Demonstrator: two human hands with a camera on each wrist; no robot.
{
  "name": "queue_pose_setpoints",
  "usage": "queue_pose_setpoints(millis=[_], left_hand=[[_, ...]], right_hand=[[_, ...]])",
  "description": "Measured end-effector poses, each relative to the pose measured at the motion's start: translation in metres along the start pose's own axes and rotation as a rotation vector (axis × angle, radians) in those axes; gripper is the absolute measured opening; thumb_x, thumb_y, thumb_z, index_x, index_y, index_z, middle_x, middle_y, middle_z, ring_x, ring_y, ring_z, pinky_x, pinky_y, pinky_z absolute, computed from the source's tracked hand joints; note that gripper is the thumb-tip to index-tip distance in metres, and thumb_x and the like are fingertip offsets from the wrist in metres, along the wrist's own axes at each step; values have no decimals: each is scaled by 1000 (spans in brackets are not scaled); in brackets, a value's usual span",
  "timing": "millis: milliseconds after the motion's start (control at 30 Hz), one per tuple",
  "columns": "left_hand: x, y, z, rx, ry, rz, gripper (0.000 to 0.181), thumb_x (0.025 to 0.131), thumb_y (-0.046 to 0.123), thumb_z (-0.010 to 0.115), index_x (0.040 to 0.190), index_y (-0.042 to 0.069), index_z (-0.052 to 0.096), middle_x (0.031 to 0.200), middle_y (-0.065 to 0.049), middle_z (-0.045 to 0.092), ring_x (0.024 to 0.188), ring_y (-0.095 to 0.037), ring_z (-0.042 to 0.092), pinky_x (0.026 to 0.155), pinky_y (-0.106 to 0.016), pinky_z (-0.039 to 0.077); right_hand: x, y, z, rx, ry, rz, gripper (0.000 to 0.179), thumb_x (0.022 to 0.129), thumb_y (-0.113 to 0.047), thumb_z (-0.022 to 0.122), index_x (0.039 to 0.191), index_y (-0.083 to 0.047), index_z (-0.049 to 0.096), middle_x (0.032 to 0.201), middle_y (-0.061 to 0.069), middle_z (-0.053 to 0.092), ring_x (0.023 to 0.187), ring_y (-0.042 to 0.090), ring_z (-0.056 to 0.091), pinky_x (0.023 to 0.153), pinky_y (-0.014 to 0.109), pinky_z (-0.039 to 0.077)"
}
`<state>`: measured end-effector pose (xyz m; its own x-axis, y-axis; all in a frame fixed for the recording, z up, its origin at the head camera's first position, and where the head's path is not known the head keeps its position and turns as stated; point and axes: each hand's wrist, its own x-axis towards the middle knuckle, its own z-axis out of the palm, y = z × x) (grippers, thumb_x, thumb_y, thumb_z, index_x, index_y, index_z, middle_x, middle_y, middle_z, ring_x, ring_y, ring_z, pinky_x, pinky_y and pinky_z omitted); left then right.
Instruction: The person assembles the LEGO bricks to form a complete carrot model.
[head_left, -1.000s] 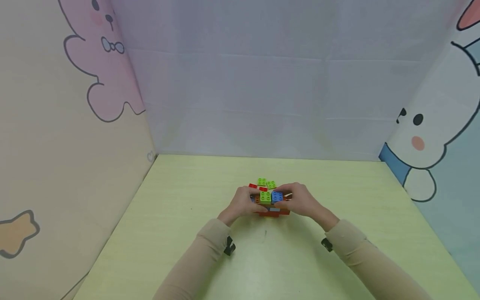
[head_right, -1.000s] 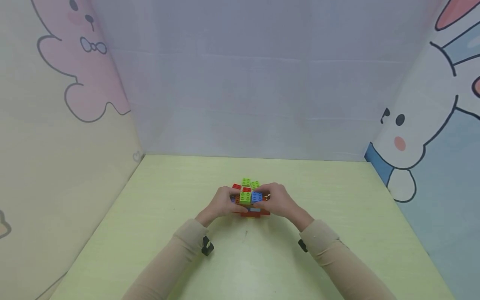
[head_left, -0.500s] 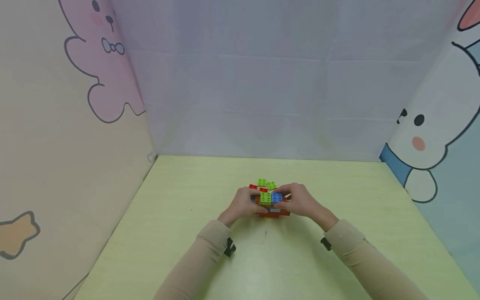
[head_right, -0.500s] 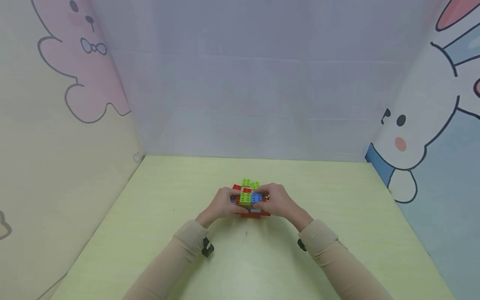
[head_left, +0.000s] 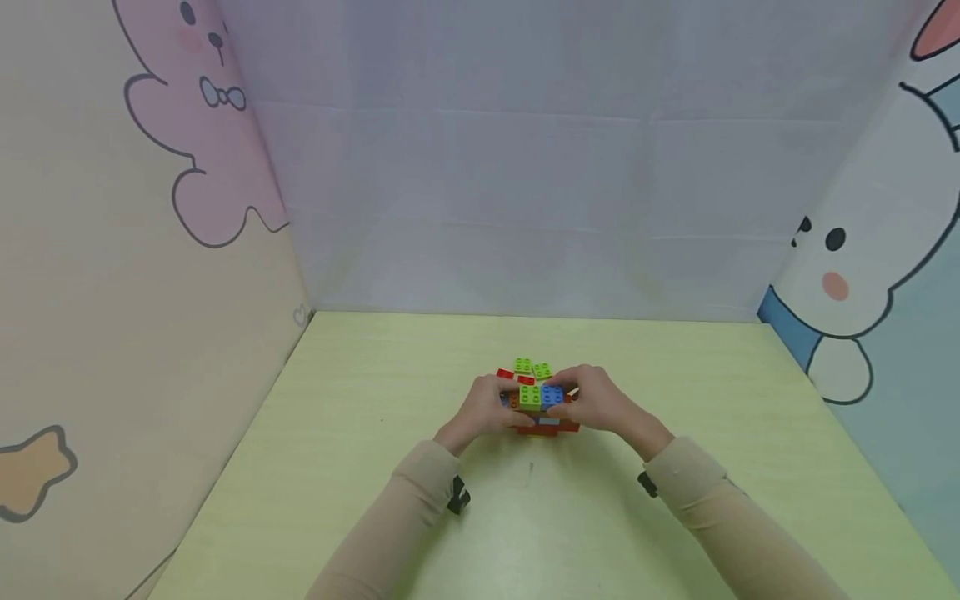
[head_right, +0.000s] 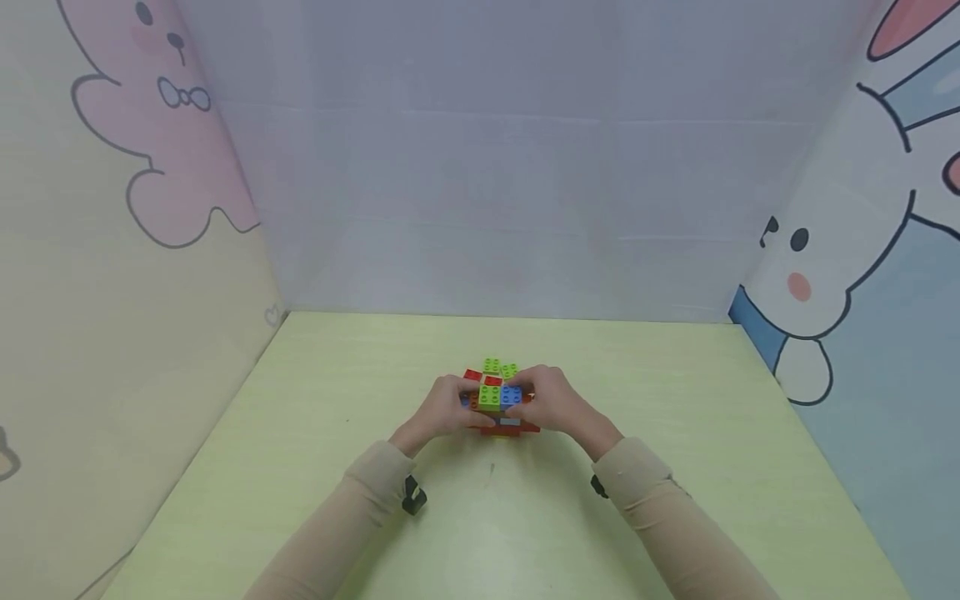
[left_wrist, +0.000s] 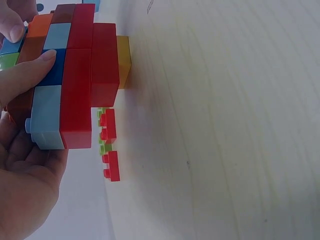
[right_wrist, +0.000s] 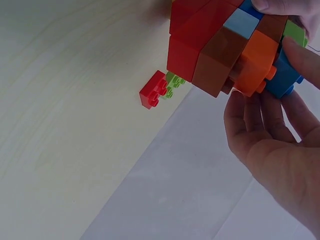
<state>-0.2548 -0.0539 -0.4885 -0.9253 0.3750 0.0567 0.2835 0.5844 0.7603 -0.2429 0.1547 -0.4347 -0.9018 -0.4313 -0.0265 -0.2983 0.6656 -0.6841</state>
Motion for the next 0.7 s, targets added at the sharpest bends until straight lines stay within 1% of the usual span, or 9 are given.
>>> queue_pose_setpoints(millis=[167,400,567,700], left_hand=[[0,-1,0,5,-1,-8,48,69,26,87,111,10,72,103,1,59,94,-15,51,79,-29,46],[0,-2,2,-5,0,-3,46,69,24,88,110,10,72,101,2,60,92,-15,52,78,-28,46],[2,-3,3,-15,0,-2,45,69,24,88,109,10,73,99,4,61,91,-14,53,77,-28,47],[2,-3,4,-17,-1,-2,44,69,24,88,108,11,73,97,4,62,90,-14,53,75,-28,47]], right_hand=[[0,0,3,-14,21,5,39,77,-15,81,113,-5,69,102,4,64,85,20,59,68,29,52],[-1,4,7,-47,56,1,41,76,-15,82,113,-5,69,104,4,63,80,20,57,64,27,51],[-2,8,10,-76,80,13,43,75,-16,83,114,-6,69,106,4,63,85,20,56,69,30,51],[-2,11,13,-56,96,25,43,74,-16,83,114,-7,69,107,4,63,90,21,56,73,32,51]])
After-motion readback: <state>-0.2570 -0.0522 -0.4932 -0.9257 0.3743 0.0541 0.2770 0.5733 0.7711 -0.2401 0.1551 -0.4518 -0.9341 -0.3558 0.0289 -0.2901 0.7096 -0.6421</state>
